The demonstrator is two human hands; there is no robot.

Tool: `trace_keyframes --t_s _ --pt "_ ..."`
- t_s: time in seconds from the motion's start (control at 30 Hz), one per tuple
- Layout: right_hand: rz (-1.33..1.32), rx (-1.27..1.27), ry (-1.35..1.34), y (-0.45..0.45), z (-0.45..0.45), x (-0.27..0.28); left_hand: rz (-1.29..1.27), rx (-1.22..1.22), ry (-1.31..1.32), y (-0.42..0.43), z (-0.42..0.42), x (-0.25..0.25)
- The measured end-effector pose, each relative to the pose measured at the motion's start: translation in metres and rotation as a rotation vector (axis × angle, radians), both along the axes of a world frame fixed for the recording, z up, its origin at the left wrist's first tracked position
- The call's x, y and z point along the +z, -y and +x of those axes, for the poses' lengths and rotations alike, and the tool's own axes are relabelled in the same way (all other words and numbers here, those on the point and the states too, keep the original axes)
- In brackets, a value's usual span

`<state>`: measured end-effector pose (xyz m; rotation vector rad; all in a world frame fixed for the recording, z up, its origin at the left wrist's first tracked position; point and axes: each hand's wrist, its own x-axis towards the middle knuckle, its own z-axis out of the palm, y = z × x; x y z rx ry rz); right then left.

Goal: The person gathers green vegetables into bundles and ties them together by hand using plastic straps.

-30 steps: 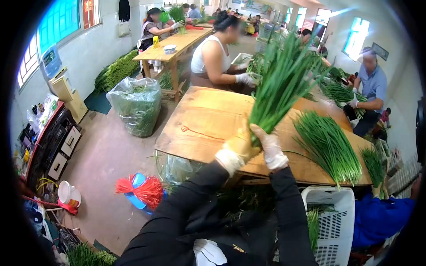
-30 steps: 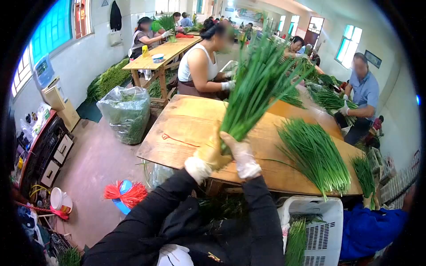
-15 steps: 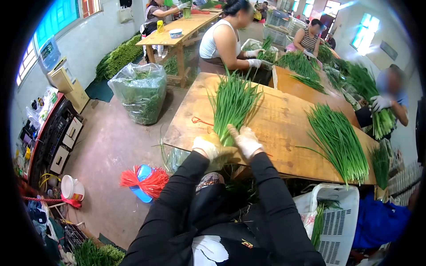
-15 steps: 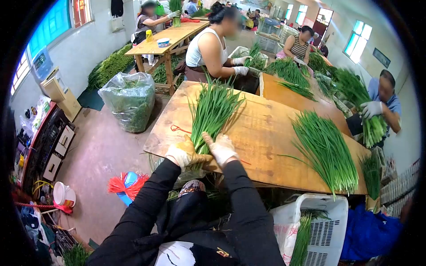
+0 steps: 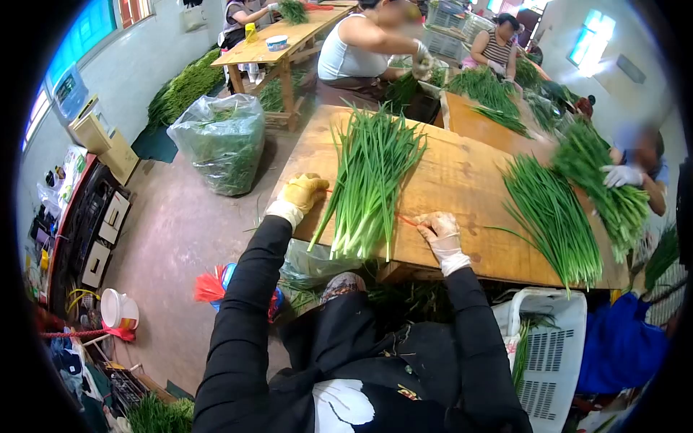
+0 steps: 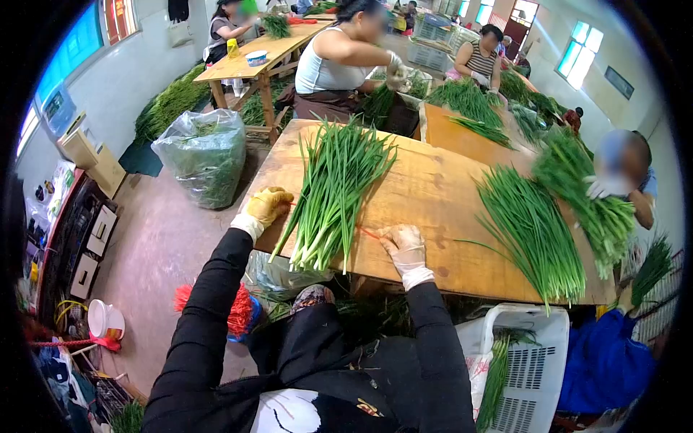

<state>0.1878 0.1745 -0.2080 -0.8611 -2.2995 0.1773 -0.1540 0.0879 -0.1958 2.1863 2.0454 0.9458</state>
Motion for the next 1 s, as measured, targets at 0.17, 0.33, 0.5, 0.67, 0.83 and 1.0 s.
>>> trace_keyframes --t_s 0.17,0.33,0.5,0.67,0.83,1.0 --pt "-0.063 -0.004 0.111 -0.022 0.001 0.01 -0.05 0.085 -0.049 0.0 0.01 -0.016" --pt "-0.077 0.006 0.248 -0.025 -0.003 0.021 -0.177 0.195 -0.203 0.015 0.035 0.025" --pt "0.23 -0.123 0.229 0.009 -0.014 0.045 0.13 -0.187 0.098 -0.004 0.063 0.051" --pt "-0.719 -0.076 0.28 0.07 -0.037 0.072 -0.083 -0.215 0.109 -0.003 0.096 0.049" --pt "-1.416 0.164 -0.271 0.07 -0.034 0.051 -0.099 -0.151 0.164 0.0 0.095 0.036" --pt "-1.538 0.305 -0.531 0.068 0.0 0.044 -0.14 -0.098 0.106 0.006 0.096 0.038"
